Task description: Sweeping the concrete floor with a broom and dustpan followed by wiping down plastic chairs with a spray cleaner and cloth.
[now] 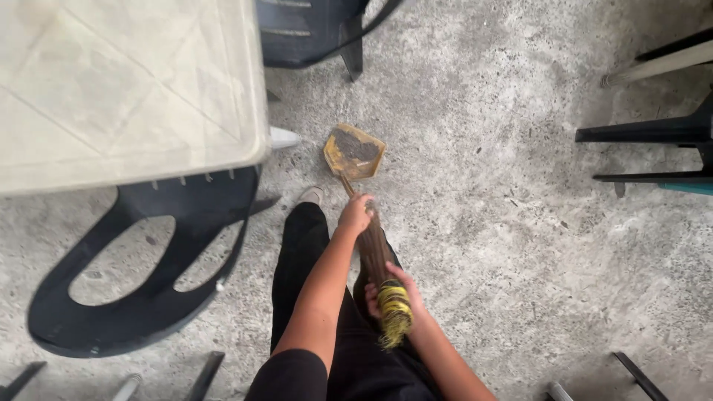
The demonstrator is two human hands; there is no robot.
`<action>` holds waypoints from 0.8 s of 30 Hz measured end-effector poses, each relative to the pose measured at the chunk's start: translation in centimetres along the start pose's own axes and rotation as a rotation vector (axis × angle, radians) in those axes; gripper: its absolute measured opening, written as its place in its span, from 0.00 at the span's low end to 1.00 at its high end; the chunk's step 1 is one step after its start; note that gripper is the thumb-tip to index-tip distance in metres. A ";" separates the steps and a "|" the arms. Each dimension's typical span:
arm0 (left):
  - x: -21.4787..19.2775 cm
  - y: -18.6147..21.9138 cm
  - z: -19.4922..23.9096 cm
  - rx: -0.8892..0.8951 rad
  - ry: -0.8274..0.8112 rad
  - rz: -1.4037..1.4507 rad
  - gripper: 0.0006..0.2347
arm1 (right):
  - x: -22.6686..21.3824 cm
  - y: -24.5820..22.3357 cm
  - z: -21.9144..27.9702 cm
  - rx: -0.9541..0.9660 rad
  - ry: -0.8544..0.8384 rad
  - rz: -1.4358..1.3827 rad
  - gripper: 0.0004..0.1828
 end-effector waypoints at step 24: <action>-7.4 15.0 47.3 -0.503 1.102 0.725 0.07 | 3.7 -11.8 -1.1 -0.133 0.109 0.637 0.17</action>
Point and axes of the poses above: each hand's wrist, its own z-axis away from the middle knuckle, its own x-axis out of the palm, y = z × x, the point moved 3 cm from there along -z, towards the middle knuckle
